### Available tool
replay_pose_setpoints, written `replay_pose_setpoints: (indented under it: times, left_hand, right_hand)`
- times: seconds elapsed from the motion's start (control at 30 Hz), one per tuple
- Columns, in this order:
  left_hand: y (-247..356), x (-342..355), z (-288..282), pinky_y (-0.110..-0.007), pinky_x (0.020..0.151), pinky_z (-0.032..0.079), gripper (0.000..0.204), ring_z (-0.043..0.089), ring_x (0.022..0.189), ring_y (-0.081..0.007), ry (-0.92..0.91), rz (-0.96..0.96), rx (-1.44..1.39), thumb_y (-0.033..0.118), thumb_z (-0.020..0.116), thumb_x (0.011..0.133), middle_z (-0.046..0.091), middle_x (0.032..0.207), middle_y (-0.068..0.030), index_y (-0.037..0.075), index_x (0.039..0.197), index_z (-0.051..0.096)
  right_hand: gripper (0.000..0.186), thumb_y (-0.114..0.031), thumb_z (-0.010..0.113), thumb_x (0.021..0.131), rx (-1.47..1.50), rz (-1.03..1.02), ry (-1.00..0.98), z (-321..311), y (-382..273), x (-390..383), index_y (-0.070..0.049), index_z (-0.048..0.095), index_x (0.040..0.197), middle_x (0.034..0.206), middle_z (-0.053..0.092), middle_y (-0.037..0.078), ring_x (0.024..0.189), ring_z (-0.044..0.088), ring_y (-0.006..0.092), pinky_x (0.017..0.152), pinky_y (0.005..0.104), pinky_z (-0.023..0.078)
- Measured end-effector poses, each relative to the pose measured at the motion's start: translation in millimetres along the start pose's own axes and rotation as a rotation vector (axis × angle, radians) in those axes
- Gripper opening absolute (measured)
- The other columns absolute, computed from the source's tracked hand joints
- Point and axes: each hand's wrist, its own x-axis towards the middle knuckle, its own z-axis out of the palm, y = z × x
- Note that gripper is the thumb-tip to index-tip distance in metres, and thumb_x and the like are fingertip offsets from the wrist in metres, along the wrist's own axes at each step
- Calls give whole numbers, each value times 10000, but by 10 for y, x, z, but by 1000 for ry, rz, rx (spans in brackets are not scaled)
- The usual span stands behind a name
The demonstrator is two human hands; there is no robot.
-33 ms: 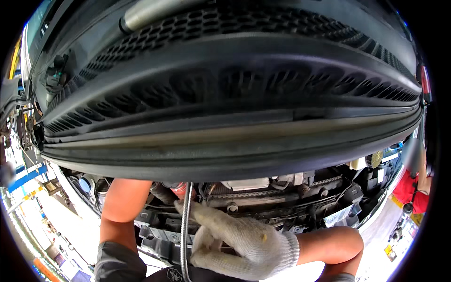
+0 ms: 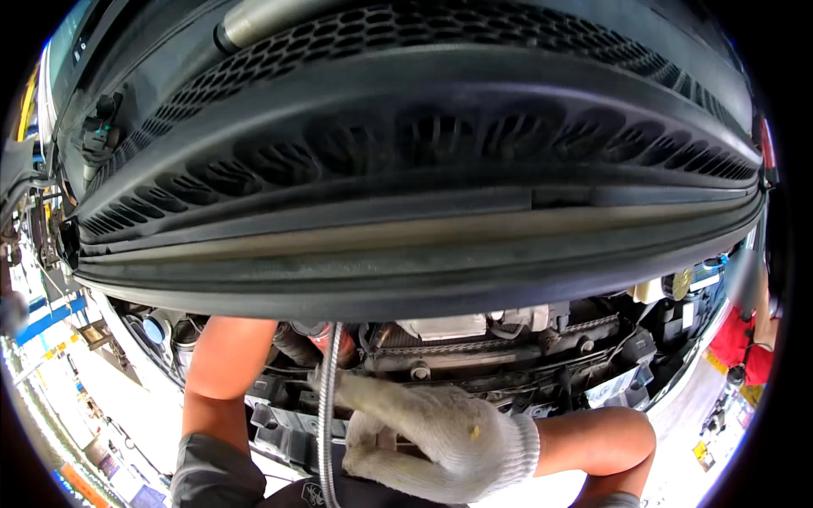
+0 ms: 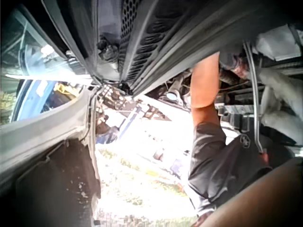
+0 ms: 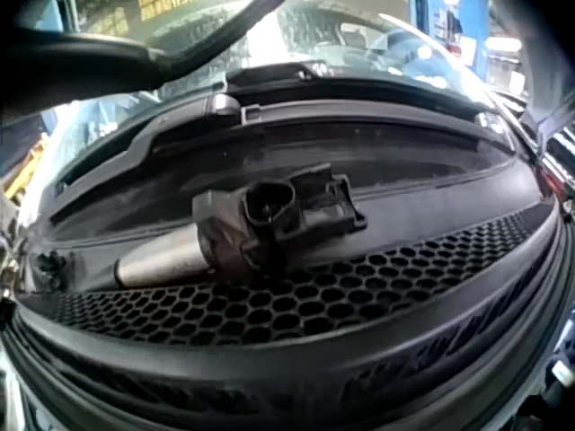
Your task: The person works on a car engine with the hood open, using a wrench and a screwdriver to tighten bolts and adjust components. They manipulate hoses and engine parts with gloved hands, occasionally stepping back to retrieve tools or reposition themselves.
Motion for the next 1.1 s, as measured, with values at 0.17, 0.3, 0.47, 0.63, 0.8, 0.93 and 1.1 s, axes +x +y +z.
replay_pose_setpoints:
  times: [0.17,0.3,0.47,0.63,0.8,0.93,1.1]
  left_hand:
    - [-41,-2,2,-439,1020,527,383,647,1200,-329,6,-31,30,330,591,1035,703,1286,-184,48,1273,694]
    - [-34,-29,-8,-439,1027,524,390,639,1218,-329,-2,-64,53,333,587,1036,698,1297,-190,47,1281,691]
    - [-76,28,101,-440,1036,519,399,631,1239,-328,-22,-98,91,336,581,1038,692,1311,-197,45,1290,688]
    - [-108,259,413,-440,1044,515,408,622,1261,-328,-59,-130,139,339,576,1040,686,1325,-205,43,1300,684]
    - [-62,328,627,-441,1053,510,417,613,1283,-328,-63,-192,213,342,570,1042,680,1339,-213,42,1310,681]
    - [100,369,661,-448,1053,510,412,619,1278,-340,62,-235,121,323,554,1040,684,1335,-214,35,1307,681]
    - [425,-12,243,-478,900,564,355,722,985,-390,198,-47,232,125,549,931,749,1124,-209,124,1244,717]
  right_hand:
    - [701,-142,761,913,-369,-242,19,0,-86,25,-62,476,1549,1039,689,122,959,688,331,877,427,554]
    - [694,-158,763,916,-397,-420,65,218,58,-10,-73,480,1543,1141,690,140,1026,689,321,910,441,548]
    - [258,-201,625,991,-714,-506,204,58,85,139,-35,587,1185,946,657,159,848,656,346,793,469,528]
    - [424,-358,695,954,-915,-42,672,-611,22,337,-26,650,1212,1113,685,241,1061,671,390,925,501,548]
    - [663,-529,623,985,-995,0,633,-831,-23,837,-39,579,1431,1425,601,280,1348,552,452,1132,495,438]
    - [617,-536,452,1069,-1440,-92,734,-928,283,1175,-46,627,1400,1457,602,240,1376,527,435,1180,514,387]
    - [562,-459,454,1098,-1278,-79,843,-1380,575,1323,-11,621,1393,1434,598,292,1378,514,450,1189,469,377]
